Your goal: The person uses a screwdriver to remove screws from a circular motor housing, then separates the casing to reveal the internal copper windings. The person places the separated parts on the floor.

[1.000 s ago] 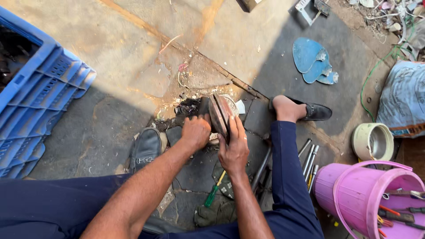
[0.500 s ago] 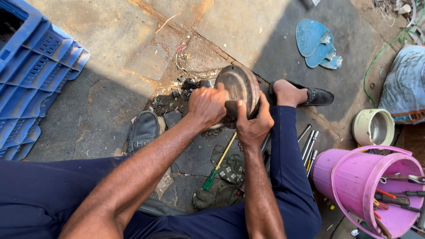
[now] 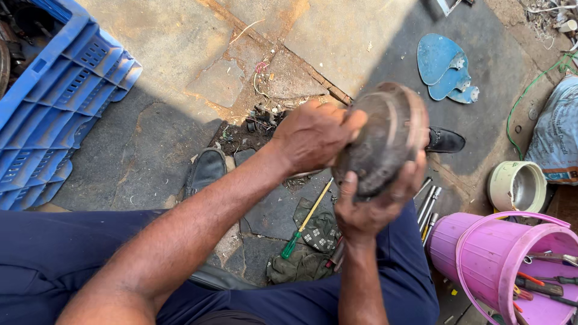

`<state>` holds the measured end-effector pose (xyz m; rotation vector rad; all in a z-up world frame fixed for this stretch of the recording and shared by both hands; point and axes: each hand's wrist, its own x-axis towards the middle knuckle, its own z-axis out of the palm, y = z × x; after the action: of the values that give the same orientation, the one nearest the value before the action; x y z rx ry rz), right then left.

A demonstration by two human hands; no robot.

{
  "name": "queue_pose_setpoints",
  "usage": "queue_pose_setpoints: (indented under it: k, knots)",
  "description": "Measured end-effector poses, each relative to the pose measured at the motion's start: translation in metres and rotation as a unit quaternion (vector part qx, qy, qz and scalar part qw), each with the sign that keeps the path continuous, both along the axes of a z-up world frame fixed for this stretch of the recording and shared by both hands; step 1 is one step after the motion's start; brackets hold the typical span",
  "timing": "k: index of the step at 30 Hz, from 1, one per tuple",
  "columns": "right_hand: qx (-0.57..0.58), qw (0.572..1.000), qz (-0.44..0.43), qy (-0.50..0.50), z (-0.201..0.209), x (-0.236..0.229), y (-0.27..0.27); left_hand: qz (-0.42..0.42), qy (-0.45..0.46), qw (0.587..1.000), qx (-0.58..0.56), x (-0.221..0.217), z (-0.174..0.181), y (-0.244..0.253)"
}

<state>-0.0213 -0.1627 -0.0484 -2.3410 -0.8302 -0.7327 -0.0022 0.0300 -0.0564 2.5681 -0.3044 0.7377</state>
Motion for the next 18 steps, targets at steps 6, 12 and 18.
queue_pose_setpoints:
  k: [6, 12, 18]
  knots:
    - [-0.074, 0.978, 0.0, 0.193, -0.112, 0.001, -0.016, 0.11, 0.293, 0.943, 0.11, -0.023, -0.148, -0.013]
    - [-0.02, 0.961, -0.052, 0.271, -0.128, 0.013, -0.026, 0.13, 0.411, 0.9, -0.068, -0.03, -0.207, -0.017]
    - [0.202, 0.885, -0.07, 0.413, -0.152, 0.005, -0.046, 0.024, 0.449, 0.887, -0.102, -0.037, -0.25, 0.002]
